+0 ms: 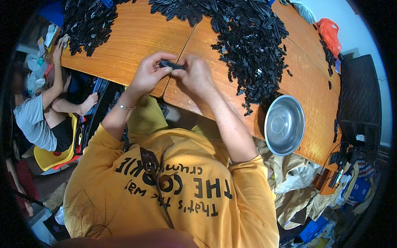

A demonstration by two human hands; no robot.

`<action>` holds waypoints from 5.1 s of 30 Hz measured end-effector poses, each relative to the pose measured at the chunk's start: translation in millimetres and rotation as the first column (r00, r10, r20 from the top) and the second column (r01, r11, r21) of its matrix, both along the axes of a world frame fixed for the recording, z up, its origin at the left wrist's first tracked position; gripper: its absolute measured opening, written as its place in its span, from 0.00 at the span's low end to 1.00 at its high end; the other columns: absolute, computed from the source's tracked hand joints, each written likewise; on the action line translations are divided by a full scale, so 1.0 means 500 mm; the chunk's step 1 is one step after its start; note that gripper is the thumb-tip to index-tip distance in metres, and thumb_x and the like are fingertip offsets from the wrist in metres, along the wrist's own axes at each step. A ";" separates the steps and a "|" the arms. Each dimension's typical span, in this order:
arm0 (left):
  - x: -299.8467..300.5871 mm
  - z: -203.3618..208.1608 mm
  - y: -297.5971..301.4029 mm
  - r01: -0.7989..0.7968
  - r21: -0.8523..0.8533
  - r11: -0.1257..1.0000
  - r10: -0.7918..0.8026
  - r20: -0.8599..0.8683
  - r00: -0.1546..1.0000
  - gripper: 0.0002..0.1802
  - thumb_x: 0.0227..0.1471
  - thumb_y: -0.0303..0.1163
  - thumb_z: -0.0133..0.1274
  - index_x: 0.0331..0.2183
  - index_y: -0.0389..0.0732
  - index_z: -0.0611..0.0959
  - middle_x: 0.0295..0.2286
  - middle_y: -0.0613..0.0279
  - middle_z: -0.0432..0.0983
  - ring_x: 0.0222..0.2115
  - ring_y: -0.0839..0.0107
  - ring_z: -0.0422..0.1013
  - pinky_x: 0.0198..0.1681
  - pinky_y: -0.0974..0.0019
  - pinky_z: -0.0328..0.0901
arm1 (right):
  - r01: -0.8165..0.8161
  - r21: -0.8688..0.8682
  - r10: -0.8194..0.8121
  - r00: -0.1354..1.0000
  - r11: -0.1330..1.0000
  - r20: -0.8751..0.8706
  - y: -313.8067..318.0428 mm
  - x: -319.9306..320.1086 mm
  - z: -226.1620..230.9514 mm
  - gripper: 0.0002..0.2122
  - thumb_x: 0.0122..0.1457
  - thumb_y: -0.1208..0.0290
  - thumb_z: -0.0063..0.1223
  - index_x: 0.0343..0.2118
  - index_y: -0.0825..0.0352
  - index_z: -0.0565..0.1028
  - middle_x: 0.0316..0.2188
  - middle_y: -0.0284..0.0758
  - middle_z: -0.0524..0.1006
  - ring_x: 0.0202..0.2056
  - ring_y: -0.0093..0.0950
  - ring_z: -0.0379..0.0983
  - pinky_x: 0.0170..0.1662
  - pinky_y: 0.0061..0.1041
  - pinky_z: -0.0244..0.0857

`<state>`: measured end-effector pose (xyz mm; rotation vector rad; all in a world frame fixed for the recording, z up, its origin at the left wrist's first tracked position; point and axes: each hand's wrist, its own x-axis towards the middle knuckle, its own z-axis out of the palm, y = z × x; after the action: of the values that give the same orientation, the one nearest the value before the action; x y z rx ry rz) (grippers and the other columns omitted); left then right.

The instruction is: The person assembles plastic components by picking up plastic parts from the table, attaching smaller pieces onto base parts by hand, and placing the assembled items down.

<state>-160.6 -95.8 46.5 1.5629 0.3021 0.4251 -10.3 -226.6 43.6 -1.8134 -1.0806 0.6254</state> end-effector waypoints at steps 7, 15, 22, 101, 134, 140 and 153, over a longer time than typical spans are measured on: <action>-0.254 0.096 0.133 0.285 0.449 0.847 0.057 -0.610 0.790 0.14 0.53 0.20 0.62 0.43 0.37 0.84 0.36 0.61 0.81 0.40 0.71 0.76 0.46 0.67 0.70 | -0.144 0.020 0.140 0.981 0.989 0.138 -0.018 0.031 -0.035 0.14 0.56 0.65 0.70 0.40 0.69 0.81 0.31 0.45 0.82 0.33 0.42 0.81 0.38 0.38 0.74; -0.058 0.104 0.140 0.232 0.708 0.667 0.163 -0.443 0.881 0.11 0.53 0.24 0.63 0.40 0.37 0.85 0.40 0.54 0.83 0.42 0.59 0.79 0.46 0.58 0.72 | 0.328 -0.145 -0.124 0.674 0.933 0.729 -0.003 0.203 -0.005 0.09 0.58 0.70 0.62 0.42 0.64 0.80 0.42 0.45 0.77 0.35 0.47 0.82 0.38 0.43 0.77; 0.400 -0.003 0.127 -0.128 0.970 0.205 -0.018 0.135 0.991 0.19 0.56 0.24 0.53 0.50 0.45 0.82 0.56 0.56 0.74 0.55 0.55 0.71 0.52 0.56 0.72 | 0.211 -0.177 0.007 0.622 0.961 0.783 0.004 0.212 -0.030 0.03 0.58 0.74 0.56 0.34 0.66 0.78 0.37 0.46 0.79 0.31 0.43 0.83 0.33 0.37 0.79; 0.092 0.050 0.019 -0.042 -0.491 0.870 0.030 -0.033 0.999 0.18 0.67 0.46 0.55 0.46 0.42 0.81 0.33 0.68 0.80 0.23 0.81 0.75 0.26 0.79 0.68 | -0.240 0.415 0.007 0.872 0.878 0.489 -0.023 0.047 0.146 0.09 0.51 0.87 0.65 0.35 0.70 0.80 0.34 0.38 0.79 0.34 0.34 0.81 0.35 0.27 0.75; -0.090 -0.010 -0.021 0.034 -0.015 0.999 -0.035 -0.099 0.994 0.24 0.60 0.16 0.54 0.57 0.36 0.75 0.42 0.62 0.79 0.42 0.75 0.76 0.49 0.70 0.71 | -0.231 0.003 0.228 0.960 0.973 -0.164 -0.026 -0.028 -0.037 0.11 0.58 0.71 0.71 0.39 0.70 0.81 0.24 0.32 0.80 0.28 0.24 0.77 0.31 0.27 0.70; -0.322 0.101 0.103 0.292 0.699 0.653 0.253 -0.564 0.786 0.11 0.53 0.21 0.63 0.41 0.35 0.86 0.43 0.53 0.83 0.46 0.59 0.79 0.50 0.62 0.71 | -0.020 0.001 0.016 0.832 1.000 0.554 -0.062 0.123 -0.025 0.07 0.60 0.75 0.64 0.41 0.64 0.83 0.39 0.37 0.82 0.38 0.37 0.82 0.41 0.34 0.76; 0.159 -0.026 0.064 -0.129 0.932 0.339 0.279 0.031 0.960 0.15 0.52 0.33 0.65 0.42 0.40 0.85 0.39 0.52 0.80 0.42 0.51 0.76 0.47 0.52 0.71 | 0.016 -0.269 0.187 0.677 0.963 0.712 -0.028 0.177 -0.011 0.09 0.54 0.77 0.64 0.38 0.67 0.79 0.37 0.44 0.80 0.38 0.46 0.80 0.42 0.42 0.75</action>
<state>-81.0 -63.7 33.7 2.7434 0.3942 0.7788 78.3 -240.6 38.1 -2.3351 -1.6847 0.0399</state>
